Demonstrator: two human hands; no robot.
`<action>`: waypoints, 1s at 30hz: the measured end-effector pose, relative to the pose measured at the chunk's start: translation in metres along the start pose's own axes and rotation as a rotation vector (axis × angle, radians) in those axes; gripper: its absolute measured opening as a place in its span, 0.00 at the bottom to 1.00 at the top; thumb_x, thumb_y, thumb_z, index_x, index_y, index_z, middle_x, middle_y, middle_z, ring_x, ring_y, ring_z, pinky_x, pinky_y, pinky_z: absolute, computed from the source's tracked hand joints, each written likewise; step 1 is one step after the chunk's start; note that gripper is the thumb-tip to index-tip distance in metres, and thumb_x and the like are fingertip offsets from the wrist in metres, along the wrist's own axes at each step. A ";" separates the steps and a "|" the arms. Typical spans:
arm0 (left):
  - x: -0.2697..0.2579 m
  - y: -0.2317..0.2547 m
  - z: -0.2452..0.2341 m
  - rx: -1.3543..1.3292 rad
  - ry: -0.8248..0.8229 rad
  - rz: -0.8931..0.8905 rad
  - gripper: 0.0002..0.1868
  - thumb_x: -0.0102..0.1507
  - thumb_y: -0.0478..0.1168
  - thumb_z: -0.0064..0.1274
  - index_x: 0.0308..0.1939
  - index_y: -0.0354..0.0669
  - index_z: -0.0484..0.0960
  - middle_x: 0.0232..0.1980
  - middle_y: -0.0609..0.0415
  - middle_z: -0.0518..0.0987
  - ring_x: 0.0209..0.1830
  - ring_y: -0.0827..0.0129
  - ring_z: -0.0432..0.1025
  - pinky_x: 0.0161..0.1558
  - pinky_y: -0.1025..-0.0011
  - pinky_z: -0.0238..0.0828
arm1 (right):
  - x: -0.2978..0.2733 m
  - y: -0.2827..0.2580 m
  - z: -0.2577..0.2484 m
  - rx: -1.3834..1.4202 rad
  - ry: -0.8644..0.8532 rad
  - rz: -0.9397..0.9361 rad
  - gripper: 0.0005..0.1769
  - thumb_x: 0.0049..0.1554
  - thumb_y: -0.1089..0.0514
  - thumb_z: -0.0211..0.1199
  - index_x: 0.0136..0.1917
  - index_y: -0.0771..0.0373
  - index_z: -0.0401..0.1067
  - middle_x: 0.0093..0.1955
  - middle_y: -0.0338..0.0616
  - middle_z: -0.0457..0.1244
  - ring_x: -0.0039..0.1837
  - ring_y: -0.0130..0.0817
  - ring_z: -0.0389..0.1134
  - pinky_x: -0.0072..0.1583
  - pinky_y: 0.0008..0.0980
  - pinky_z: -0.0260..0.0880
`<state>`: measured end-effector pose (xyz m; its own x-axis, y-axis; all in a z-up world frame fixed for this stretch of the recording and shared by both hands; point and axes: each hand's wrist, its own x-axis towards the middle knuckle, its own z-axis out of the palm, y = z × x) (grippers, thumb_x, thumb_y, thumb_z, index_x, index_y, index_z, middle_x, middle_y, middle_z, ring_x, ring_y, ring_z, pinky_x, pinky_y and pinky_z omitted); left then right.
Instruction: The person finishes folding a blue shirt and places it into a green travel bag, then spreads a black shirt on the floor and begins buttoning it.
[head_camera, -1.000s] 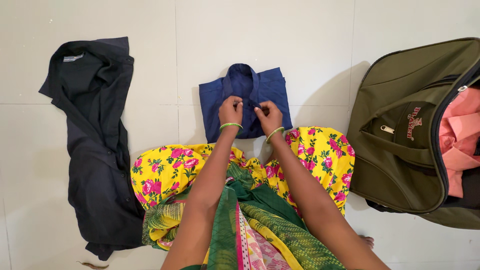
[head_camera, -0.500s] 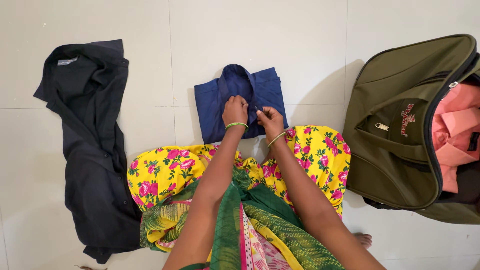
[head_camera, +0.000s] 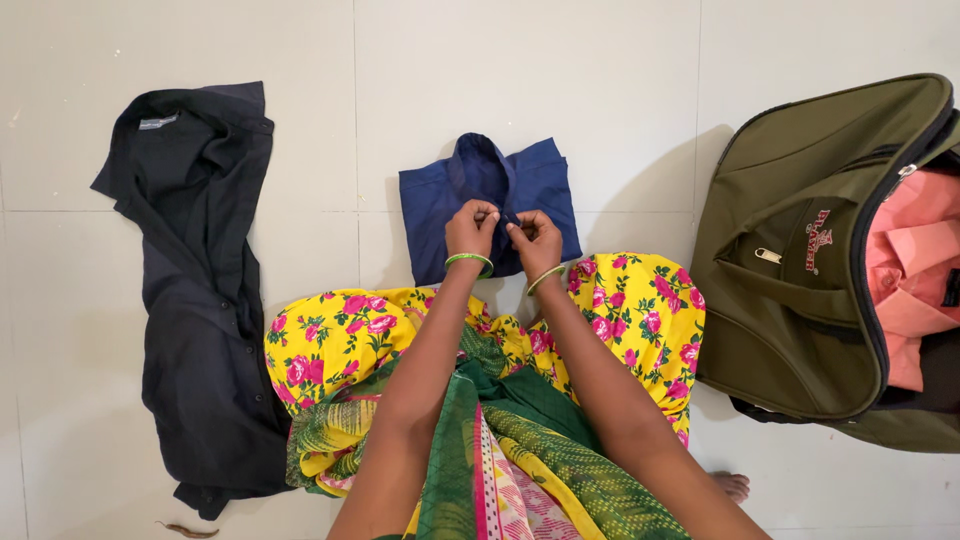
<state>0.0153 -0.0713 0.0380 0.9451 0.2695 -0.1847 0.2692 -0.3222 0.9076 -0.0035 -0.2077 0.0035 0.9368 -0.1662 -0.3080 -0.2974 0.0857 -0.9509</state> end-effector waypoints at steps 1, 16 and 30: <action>-0.001 0.002 -0.003 0.000 -0.001 -0.022 0.04 0.60 0.37 0.61 0.38 0.42 0.85 0.35 0.53 0.87 0.33 0.69 0.83 0.40 0.72 0.77 | -0.002 -0.003 0.001 -0.063 0.023 -0.033 0.06 0.57 0.65 0.70 0.45 0.63 0.74 0.38 0.34 0.66 0.38 0.19 0.63 0.41 0.21 0.64; -0.010 0.011 -0.010 -0.062 0.004 -0.054 0.05 0.61 0.35 0.60 0.39 0.38 0.85 0.35 0.53 0.86 0.32 0.73 0.81 0.39 0.74 0.77 | -0.021 -0.027 0.023 -0.238 0.128 -0.261 0.07 0.52 0.68 0.72 0.44 0.68 0.75 0.39 0.38 0.67 0.39 0.20 0.65 0.43 0.22 0.69; -0.015 0.009 -0.003 -0.114 0.020 -0.102 0.04 0.60 0.35 0.62 0.38 0.39 0.86 0.33 0.53 0.86 0.30 0.74 0.80 0.37 0.74 0.77 | -0.003 0.013 0.007 0.248 -0.034 0.106 0.07 0.56 0.70 0.68 0.49 0.67 0.77 0.44 0.37 0.70 0.44 0.21 0.68 0.48 0.20 0.69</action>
<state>0.0027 -0.0755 0.0506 0.9097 0.3140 -0.2717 0.3398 -0.1869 0.9217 -0.0092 -0.1993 -0.0076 0.9096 -0.1102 -0.4005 -0.3443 0.3395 -0.8753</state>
